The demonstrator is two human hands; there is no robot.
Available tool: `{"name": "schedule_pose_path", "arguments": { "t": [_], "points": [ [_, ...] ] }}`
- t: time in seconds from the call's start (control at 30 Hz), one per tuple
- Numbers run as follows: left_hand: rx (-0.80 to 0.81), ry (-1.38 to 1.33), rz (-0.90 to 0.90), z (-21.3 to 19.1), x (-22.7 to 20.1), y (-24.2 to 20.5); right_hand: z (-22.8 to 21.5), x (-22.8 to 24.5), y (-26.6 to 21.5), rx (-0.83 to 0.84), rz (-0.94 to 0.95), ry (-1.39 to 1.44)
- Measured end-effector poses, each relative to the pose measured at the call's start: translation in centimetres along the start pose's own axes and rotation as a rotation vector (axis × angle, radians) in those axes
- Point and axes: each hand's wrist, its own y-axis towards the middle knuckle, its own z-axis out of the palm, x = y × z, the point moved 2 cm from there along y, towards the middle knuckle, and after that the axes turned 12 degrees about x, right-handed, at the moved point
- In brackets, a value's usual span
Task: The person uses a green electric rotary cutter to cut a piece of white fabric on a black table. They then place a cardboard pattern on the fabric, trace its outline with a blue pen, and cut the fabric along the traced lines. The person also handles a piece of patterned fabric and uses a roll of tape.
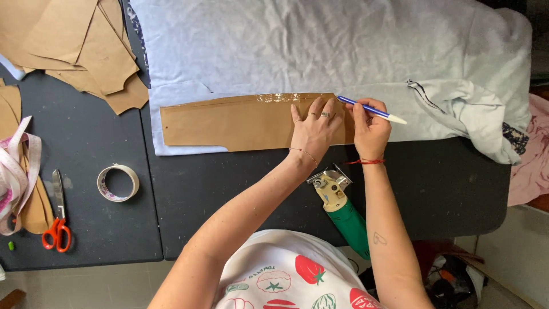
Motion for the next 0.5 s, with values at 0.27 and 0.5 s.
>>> {"name": "schedule_pose_path", "arguments": {
  "t": [0.27,0.5],
  "points": [
    [-0.097,0.063,0.014,0.3,-0.3,0.6,-4.2,-1.5,-0.2,-0.137,0.066,-0.045],
    [0.097,0.193,0.308,3.5,-3.2,4.6,-5.5,-0.8,-1.0,-0.241,0.080,-0.008]
  ]
}}
